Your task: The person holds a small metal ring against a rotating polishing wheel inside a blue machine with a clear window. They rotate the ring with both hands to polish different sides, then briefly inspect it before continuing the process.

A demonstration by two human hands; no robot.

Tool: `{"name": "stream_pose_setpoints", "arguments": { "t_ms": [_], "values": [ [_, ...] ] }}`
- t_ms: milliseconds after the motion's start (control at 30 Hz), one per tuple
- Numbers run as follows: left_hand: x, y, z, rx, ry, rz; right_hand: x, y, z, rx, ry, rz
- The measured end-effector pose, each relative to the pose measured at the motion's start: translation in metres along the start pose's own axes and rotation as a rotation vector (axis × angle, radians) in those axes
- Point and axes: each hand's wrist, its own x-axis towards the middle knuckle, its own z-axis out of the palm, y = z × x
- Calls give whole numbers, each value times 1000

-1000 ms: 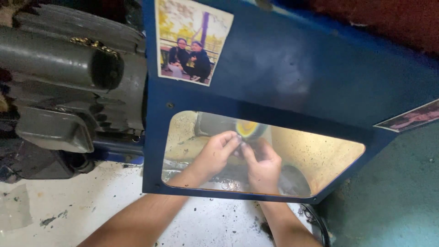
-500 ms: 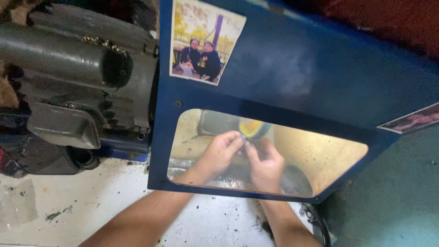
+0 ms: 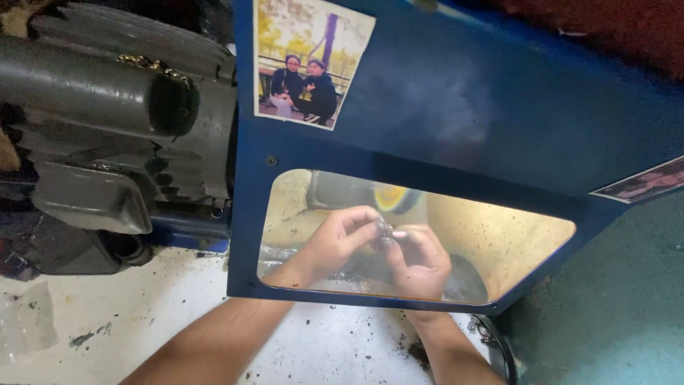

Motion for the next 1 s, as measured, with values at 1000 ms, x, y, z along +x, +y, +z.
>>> {"name": "stream_pose_setpoints", "arguments": {
  "t_ms": [1000],
  "values": [
    [6, -3, 3, 422, 318, 366, 20, -14, 28, 346, -6, 596]
  ]
}}
